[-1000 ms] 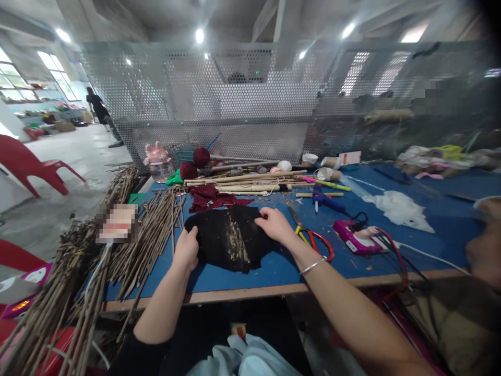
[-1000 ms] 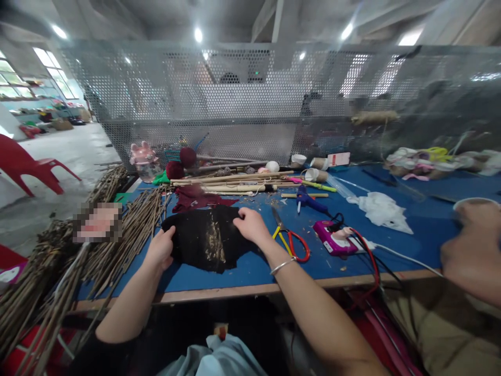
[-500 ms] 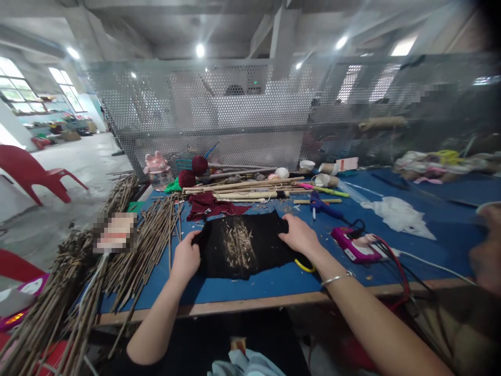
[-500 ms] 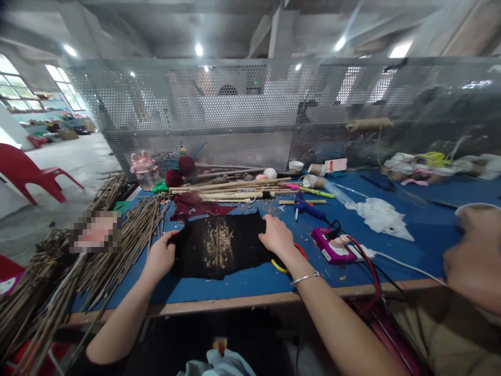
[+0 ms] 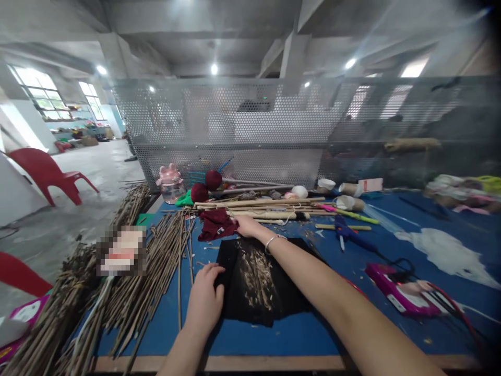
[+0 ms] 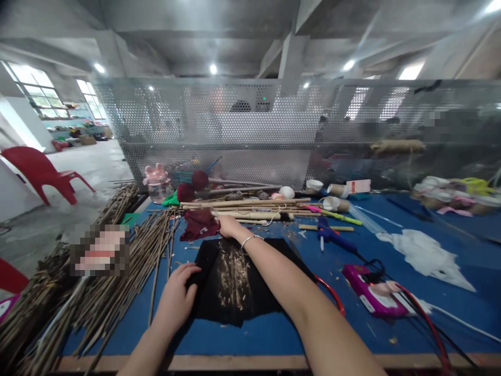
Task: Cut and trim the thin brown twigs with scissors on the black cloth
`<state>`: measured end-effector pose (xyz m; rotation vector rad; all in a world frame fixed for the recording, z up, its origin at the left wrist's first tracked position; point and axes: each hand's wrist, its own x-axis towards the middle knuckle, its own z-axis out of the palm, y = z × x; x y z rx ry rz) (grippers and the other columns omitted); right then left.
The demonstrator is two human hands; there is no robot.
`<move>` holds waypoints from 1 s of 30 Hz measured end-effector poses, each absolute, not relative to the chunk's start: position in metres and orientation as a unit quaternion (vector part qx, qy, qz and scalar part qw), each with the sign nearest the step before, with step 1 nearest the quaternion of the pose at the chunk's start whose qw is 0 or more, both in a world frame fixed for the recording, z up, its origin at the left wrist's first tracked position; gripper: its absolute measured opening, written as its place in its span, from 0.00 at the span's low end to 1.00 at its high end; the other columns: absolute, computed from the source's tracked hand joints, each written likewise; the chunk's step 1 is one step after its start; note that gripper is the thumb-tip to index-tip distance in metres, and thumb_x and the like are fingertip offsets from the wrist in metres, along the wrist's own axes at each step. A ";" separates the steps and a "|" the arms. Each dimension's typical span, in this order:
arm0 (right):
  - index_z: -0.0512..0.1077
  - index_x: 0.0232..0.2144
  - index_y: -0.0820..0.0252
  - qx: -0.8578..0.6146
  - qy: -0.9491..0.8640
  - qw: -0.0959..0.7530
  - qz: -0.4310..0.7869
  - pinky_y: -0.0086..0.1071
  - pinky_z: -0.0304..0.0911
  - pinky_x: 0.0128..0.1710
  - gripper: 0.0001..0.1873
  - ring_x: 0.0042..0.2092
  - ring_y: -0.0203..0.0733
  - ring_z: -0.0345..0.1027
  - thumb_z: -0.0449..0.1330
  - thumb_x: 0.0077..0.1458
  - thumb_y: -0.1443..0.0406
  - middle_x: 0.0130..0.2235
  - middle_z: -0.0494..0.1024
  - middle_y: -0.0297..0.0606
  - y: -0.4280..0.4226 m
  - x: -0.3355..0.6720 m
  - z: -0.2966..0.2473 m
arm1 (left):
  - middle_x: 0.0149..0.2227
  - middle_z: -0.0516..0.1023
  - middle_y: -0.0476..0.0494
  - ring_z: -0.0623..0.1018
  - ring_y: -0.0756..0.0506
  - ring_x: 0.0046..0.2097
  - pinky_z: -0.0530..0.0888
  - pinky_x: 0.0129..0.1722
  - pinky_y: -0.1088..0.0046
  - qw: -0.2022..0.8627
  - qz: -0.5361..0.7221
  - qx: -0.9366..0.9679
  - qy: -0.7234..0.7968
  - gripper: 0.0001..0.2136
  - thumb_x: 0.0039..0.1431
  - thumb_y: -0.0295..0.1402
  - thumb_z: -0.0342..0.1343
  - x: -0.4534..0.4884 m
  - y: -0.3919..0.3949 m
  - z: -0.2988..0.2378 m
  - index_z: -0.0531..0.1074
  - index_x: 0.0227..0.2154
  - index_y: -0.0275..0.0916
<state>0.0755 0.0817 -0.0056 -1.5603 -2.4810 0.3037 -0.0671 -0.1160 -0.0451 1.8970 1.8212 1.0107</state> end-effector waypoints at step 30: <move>0.69 0.36 0.57 -0.668 -0.702 0.240 0.066 0.37 0.66 0.40 0.13 0.40 0.46 0.71 0.49 0.52 0.60 0.38 0.76 0.43 -0.135 0.312 -0.026 | 0.38 0.77 0.32 0.76 0.37 0.41 0.70 0.40 0.63 0.067 0.210 0.584 0.782 0.16 0.59 0.34 0.39 -0.115 -0.103 -0.029 0.69 0.41 0.34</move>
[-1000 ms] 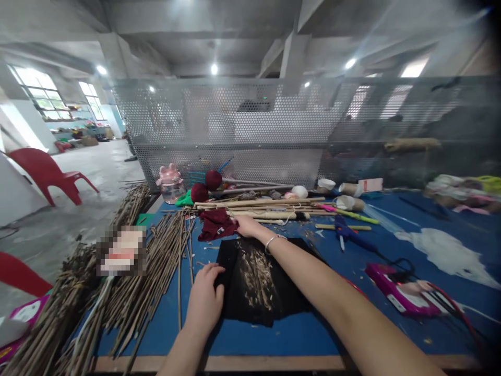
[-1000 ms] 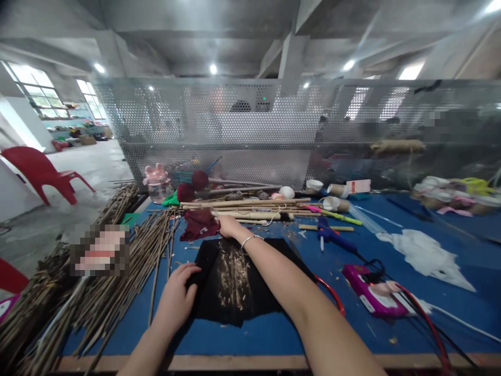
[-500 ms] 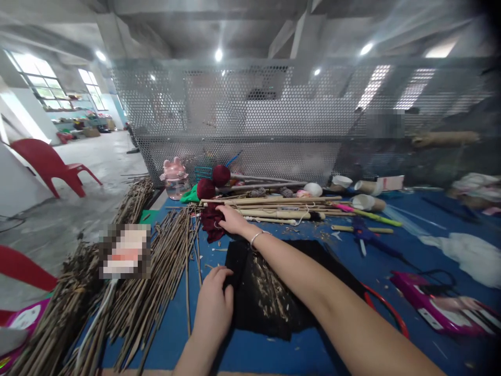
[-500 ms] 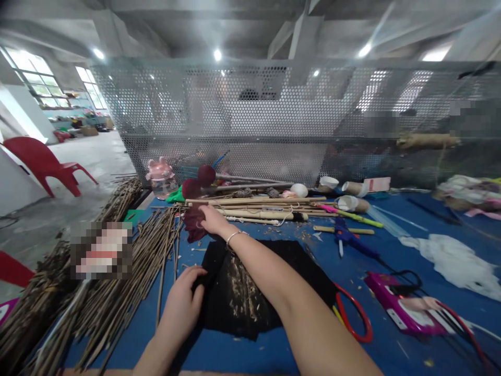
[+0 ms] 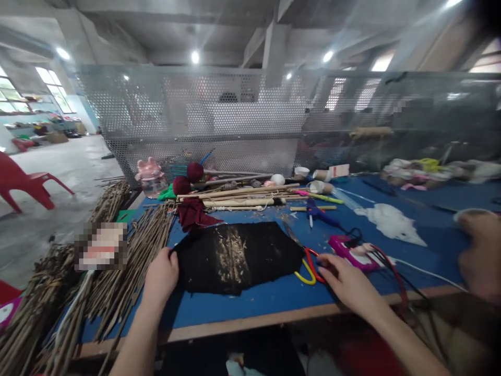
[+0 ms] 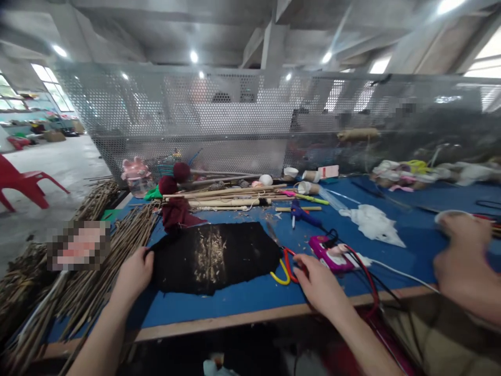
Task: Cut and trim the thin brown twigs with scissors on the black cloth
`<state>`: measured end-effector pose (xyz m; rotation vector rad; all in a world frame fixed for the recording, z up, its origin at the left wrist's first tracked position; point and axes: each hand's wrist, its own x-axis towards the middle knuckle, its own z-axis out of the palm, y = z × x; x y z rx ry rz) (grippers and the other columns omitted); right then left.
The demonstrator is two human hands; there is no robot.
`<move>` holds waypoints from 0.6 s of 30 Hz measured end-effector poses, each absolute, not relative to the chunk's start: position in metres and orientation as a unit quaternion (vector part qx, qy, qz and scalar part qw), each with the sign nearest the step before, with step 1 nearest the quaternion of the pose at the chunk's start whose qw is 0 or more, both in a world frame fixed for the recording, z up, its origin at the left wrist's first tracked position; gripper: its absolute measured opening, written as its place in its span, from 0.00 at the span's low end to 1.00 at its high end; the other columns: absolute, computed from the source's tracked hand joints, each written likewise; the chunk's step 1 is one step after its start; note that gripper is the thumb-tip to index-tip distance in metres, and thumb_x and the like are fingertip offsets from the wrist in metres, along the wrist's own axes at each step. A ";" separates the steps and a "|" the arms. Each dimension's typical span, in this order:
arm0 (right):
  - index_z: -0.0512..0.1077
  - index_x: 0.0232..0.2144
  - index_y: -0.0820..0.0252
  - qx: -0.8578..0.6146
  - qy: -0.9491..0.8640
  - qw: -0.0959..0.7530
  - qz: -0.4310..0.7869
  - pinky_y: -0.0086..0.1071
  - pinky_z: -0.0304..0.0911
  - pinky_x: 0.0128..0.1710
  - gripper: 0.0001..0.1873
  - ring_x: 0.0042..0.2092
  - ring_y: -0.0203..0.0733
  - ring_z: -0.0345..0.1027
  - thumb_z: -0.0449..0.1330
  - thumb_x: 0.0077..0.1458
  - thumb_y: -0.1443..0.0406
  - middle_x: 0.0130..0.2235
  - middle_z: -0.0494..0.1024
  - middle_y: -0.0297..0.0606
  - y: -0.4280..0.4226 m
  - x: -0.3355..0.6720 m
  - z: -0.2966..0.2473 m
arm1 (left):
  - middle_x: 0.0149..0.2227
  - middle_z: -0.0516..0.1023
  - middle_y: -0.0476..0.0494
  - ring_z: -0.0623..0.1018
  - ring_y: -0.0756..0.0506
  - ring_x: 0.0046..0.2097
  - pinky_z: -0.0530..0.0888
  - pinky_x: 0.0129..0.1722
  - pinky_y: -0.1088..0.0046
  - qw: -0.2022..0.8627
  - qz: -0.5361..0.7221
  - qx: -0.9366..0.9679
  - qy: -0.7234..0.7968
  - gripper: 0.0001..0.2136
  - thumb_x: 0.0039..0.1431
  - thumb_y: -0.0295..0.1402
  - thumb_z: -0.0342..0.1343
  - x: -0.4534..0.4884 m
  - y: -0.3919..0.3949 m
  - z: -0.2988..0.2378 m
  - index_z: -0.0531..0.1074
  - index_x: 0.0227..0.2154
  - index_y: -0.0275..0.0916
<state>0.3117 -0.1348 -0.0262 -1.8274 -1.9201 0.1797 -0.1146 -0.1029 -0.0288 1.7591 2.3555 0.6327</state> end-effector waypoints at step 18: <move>0.69 0.45 0.60 -0.749 -0.658 0.060 -0.039 0.37 0.62 0.36 0.18 0.43 0.51 0.68 0.47 0.53 0.72 0.44 0.73 0.49 -0.073 0.259 -0.002 | 0.60 0.60 0.41 0.58 0.36 0.60 0.59 0.53 0.49 0.054 0.068 0.736 0.671 0.20 0.62 0.39 0.37 -0.038 -0.042 -0.026 0.63 0.54 0.43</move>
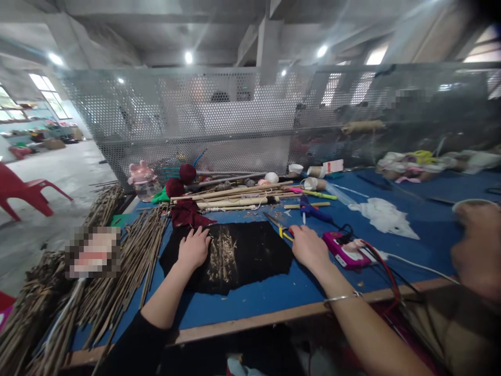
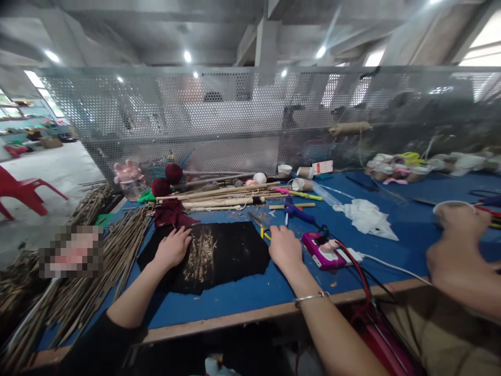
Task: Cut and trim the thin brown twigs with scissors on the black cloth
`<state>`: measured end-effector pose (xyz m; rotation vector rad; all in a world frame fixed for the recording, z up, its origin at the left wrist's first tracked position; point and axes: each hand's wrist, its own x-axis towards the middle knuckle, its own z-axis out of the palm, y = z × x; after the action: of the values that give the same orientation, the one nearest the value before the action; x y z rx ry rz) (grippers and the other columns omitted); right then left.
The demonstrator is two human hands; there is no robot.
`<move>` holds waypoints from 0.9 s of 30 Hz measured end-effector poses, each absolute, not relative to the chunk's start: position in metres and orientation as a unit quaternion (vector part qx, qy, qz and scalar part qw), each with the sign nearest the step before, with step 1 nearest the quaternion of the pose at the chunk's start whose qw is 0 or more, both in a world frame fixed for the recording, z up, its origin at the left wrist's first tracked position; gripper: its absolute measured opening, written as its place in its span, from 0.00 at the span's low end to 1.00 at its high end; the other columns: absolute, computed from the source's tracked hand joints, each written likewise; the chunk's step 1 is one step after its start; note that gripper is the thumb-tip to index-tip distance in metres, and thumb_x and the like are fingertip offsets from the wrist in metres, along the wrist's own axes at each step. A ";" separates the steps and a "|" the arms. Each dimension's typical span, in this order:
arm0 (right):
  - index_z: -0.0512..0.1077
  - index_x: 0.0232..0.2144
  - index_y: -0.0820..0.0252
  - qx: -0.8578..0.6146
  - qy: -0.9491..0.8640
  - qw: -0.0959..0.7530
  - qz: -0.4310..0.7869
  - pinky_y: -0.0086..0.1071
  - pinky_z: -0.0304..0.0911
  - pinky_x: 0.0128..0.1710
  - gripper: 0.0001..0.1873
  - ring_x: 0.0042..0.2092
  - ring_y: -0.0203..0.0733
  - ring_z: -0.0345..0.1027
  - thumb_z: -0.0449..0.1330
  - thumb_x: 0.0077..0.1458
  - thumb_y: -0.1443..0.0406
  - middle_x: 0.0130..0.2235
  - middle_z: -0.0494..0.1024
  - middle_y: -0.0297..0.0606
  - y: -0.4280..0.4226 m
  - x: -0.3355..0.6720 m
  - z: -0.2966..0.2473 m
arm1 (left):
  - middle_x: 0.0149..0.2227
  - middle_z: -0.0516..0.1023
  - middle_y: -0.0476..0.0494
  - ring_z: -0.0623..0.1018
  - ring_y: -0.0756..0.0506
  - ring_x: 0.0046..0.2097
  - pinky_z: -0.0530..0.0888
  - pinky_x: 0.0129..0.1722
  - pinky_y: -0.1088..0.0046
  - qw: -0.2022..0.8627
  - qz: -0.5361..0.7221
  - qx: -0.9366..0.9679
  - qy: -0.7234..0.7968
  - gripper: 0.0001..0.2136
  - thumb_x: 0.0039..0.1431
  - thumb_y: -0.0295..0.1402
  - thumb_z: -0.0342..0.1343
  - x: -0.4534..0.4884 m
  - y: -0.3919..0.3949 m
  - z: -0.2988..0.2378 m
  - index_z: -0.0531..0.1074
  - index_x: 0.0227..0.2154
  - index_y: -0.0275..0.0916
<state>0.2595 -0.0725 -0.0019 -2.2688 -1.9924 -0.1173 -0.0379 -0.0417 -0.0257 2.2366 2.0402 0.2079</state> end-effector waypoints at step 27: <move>0.74 0.36 0.56 -0.565 -0.789 0.239 0.031 0.33 0.64 0.35 0.19 0.34 0.43 0.73 0.50 0.53 0.53 0.34 0.80 0.38 0.004 0.215 -0.042 | 0.39 0.76 0.35 0.74 0.42 0.43 0.67 0.45 0.63 0.012 0.119 0.724 0.679 0.18 0.57 0.43 0.46 -0.044 -0.025 0.085 0.73 0.38 0.34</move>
<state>0.2149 0.0037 -0.0417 -1.5473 -2.1602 0.0851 -0.0436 -0.0248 0.0848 2.2579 2.1175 0.3704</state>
